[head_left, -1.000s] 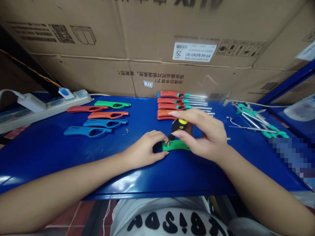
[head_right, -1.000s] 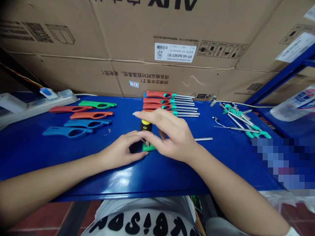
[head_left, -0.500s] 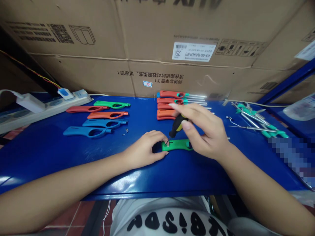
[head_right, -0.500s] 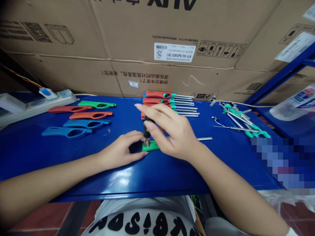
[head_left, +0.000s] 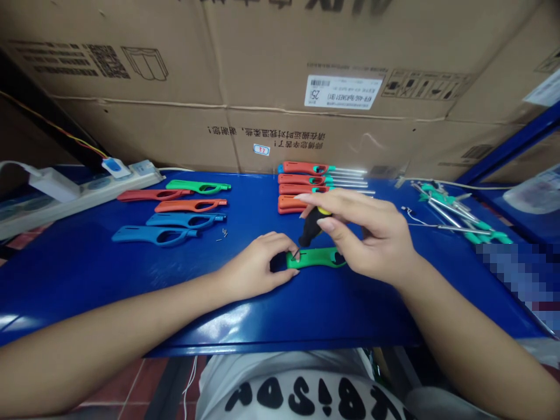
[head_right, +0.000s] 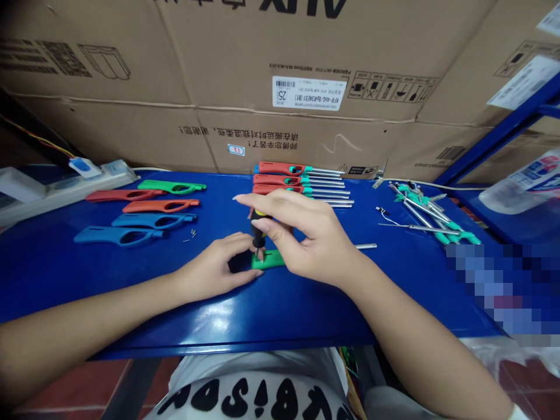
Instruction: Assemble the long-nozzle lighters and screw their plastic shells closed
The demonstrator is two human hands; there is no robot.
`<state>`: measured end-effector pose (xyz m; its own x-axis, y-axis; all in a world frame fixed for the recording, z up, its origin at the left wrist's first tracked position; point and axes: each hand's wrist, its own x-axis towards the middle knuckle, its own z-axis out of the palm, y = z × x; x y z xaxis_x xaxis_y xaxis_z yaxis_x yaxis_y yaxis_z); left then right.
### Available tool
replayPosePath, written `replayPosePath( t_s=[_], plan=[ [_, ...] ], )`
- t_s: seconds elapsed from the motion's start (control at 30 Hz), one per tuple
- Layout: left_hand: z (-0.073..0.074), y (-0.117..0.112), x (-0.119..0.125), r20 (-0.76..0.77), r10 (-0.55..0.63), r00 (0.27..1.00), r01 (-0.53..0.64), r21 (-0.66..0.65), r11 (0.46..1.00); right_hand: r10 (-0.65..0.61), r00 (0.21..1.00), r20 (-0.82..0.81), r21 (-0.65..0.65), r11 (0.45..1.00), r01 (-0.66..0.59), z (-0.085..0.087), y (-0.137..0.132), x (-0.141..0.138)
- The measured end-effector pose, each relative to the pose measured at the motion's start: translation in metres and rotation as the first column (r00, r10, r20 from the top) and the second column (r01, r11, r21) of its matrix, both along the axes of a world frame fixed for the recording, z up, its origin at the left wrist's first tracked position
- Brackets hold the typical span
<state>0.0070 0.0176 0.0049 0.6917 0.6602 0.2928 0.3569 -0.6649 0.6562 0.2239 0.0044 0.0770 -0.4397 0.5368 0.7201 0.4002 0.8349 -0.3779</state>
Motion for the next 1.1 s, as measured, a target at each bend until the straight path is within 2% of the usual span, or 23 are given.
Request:
replayPosePath(
  t_s=[0.07,0.13,0.3,0.37,0.5,0.67,0.83,1.0,1.1],
  plan=[
    [0.0,0.0,0.0,0.002,-0.001,1.0,0.001,-0.002,1.0,-0.084,0.996,-0.004,0.068,0.994,0.085,0.0,0.0,-0.002],
    [0.0,0.0,0.001,0.008,0.003,1.0,-0.003,0.0,1.0,-0.119,0.993,0.0,0.102,0.988,0.119,-0.001,0.0,-0.003],
    [-0.003,0.0,0.001,0.004,0.015,1.0,-0.015,0.019,1.0,0.077,0.997,-0.012,-0.032,0.997,-0.077,0.0,-0.004,-0.005],
    [-0.005,0.0,0.001,-0.004,0.021,1.0,-0.021,0.038,0.999,0.062,0.998,-0.005,-0.019,0.998,-0.062,-0.001,-0.005,-0.006],
    [-0.004,0.0,0.001,-0.028,0.033,0.999,-0.032,0.046,0.998,-0.043,0.999,-0.028,0.098,0.994,0.046,-0.004,-0.004,-0.008],
    [-0.001,-0.001,0.002,-0.029,0.026,0.999,-0.026,0.021,0.999,0.035,0.999,-0.036,-0.04,0.999,-0.037,-0.005,-0.003,-0.009],
    [-0.004,0.0,0.001,-0.043,0.032,0.999,-0.031,0.037,0.999,-0.038,0.999,0.006,0.081,0.996,0.037,-0.005,-0.004,-0.01],
    [-0.004,0.0,0.001,-0.028,0.017,0.999,-0.016,0.024,1.0,0.113,0.993,-0.014,-0.045,0.992,-0.114,-0.004,-0.007,-0.01],
    [-0.004,0.0,0.002,-0.035,0.036,0.999,-0.034,0.043,0.998,0.036,0.998,0.058,0.028,0.999,-0.038,-0.004,-0.007,-0.006]
  ],
)
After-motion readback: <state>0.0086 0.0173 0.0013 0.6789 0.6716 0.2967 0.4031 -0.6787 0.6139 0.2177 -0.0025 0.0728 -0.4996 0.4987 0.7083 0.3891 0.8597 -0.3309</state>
